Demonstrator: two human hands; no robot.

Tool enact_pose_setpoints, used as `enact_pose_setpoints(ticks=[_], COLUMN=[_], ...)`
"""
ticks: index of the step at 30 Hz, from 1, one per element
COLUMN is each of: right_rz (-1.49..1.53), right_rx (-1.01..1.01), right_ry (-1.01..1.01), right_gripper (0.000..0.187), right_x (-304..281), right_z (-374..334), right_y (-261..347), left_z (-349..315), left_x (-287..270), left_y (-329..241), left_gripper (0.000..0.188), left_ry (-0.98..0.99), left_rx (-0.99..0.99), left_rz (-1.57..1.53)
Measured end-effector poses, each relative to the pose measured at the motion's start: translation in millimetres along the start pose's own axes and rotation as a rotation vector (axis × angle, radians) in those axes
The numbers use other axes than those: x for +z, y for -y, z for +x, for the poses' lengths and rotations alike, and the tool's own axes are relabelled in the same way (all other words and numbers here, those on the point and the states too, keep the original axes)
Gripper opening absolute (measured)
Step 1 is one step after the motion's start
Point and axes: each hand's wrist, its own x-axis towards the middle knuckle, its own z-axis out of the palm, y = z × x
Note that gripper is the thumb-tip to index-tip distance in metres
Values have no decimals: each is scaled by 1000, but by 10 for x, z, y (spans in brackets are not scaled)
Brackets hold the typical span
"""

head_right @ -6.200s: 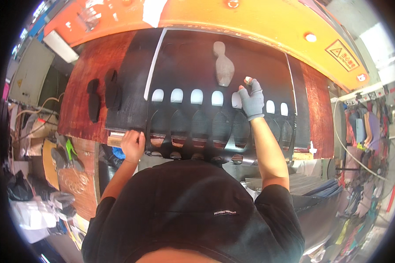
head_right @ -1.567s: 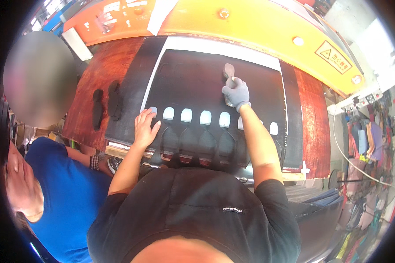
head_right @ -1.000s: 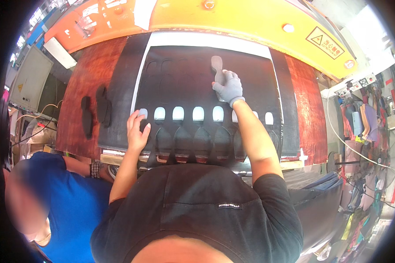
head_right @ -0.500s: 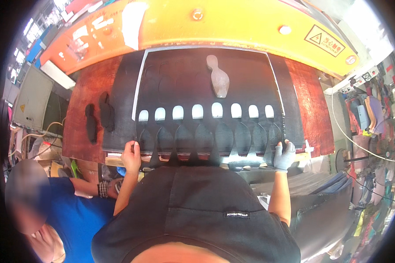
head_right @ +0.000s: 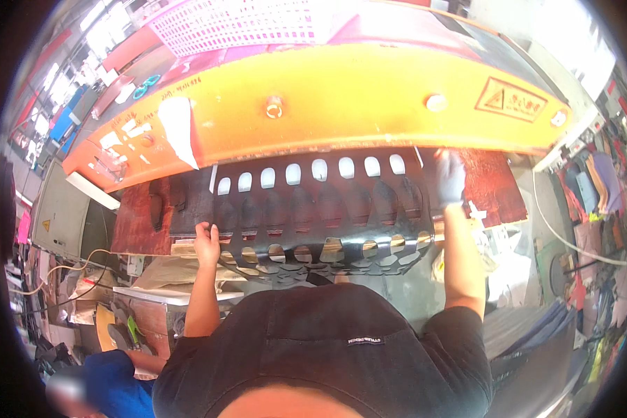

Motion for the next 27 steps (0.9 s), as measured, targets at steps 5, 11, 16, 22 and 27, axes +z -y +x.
enact_pose_setpoints(ticks=[5,11,16,22,27], right_rz=[493,-372,-472,-399,-475], right_rx=[21,-128,-36,-191,-206], right_ry=[-19,260,321,321,379], right_gripper=[23,31,23,23,31], right_x=[-483,-198,107,-87,132], right_z=[761,738,685,637,787], right_y=[-580,-1238,-859,-808,-925], left_z=[-351,1402,1699,1550,1722], left_x=[292,975,719,691,716], left_y=[-676,-1058,-935,-985,-964], left_gripper=[28,24,24,30,36], left_ry=[-38,-198,-104,-55,91], left_rx=[-180,26,4,-110,-144], left_rz=[70,42,86,87,66])
